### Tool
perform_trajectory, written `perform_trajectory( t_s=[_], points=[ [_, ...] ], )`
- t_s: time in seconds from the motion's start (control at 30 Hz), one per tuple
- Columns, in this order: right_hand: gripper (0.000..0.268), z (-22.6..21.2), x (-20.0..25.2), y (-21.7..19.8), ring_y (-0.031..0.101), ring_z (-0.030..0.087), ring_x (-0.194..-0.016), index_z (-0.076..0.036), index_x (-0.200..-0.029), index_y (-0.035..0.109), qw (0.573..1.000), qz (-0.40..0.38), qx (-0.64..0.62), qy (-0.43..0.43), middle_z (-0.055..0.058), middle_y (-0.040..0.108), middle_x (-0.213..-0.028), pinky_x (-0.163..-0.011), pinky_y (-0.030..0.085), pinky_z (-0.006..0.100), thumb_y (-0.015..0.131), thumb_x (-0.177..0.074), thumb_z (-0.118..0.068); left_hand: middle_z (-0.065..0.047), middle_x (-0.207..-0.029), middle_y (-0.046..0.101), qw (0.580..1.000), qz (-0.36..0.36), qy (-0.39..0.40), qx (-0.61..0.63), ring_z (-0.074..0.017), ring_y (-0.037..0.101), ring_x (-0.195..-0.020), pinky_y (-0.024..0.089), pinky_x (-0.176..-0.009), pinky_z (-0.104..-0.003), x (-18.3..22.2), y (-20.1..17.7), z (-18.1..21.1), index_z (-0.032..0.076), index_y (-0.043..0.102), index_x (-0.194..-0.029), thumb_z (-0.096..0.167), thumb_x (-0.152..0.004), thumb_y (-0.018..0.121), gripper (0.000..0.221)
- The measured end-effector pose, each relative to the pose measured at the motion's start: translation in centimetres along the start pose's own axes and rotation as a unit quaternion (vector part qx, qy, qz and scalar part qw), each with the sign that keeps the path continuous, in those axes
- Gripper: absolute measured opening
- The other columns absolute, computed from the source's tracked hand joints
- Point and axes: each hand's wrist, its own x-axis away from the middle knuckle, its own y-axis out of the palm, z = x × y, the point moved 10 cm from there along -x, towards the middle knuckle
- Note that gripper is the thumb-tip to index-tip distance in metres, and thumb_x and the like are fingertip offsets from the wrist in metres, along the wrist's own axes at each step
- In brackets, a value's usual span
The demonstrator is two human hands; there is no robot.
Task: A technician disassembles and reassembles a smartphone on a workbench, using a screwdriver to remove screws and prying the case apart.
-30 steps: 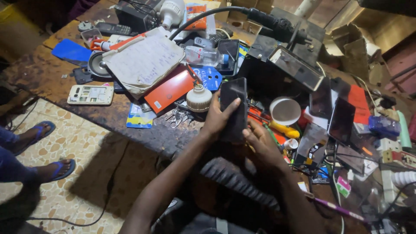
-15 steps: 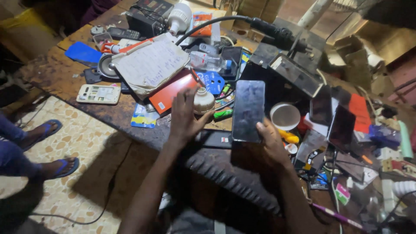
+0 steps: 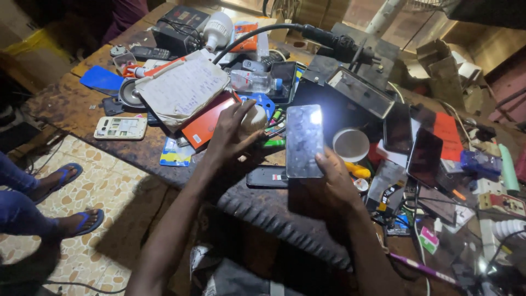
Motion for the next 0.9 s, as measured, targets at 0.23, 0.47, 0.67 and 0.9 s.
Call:
perform_trajectory(
  t_s=[0.23,0.47,0.67,0.9],
  points=[
    [0.037,-3.0,0.9,1.5,0.072,0.024,-0.1,-0.007,-0.137,0.067,1.0,0.009,0.001,0.009,0.016,0.078,-0.11,-0.098,0.055,0.043,0.053,-0.109,-0.025,-0.028,-0.132,0.059,0.999,0.02,0.027,-0.023,-0.0521,0.059,-0.124,0.046,-0.11,-0.058,-4.8,0.5,0.2,0.014,0.052,-0.157,0.033,-0.093,0.085,0.075],
    [0.057,-2.4,1.1,0.6,0.071,0.045,-0.117,-0.004,-0.153,0.055,0.998,0.007,0.022,0.063,0.032,0.071,-0.131,-0.109,0.047,0.06,0.055,-0.104,-0.032,-0.026,-0.129,0.059,0.999,0.047,0.027,-0.001,-0.0524,0.062,-0.121,0.048,-0.108,-0.059,-8.1,0.7,-1.2,0.016,0.05,-0.16,0.039,-0.095,0.086,0.078],
    [0.043,-1.0,0.2,1.3,0.073,0.022,-0.099,-0.008,-0.147,0.061,0.999,-0.006,-0.039,0.027,0.016,0.076,-0.108,-0.099,0.057,0.044,0.054,-0.108,-0.024,-0.031,-0.14,0.057,0.998,-0.029,0.008,-0.062,-0.0535,0.057,-0.134,0.046,-0.111,-0.059,-5.7,3.0,-3.0,0.023,0.046,-0.164,0.037,-0.094,0.084,0.081],
    [0.041,1.3,0.2,2.3,0.073,0.019,-0.094,-0.009,-0.147,0.062,0.999,-0.018,-0.035,0.022,0.015,0.076,-0.104,-0.094,0.062,0.044,0.056,-0.108,-0.017,-0.015,-0.113,0.07,0.988,0.149,-0.041,0.018,-0.0368,0.07,-0.104,0.056,-0.092,-0.044,1.3,-2.3,6.3,0.01,0.067,-0.136,0.019,-0.097,0.081,0.043]
  ],
)
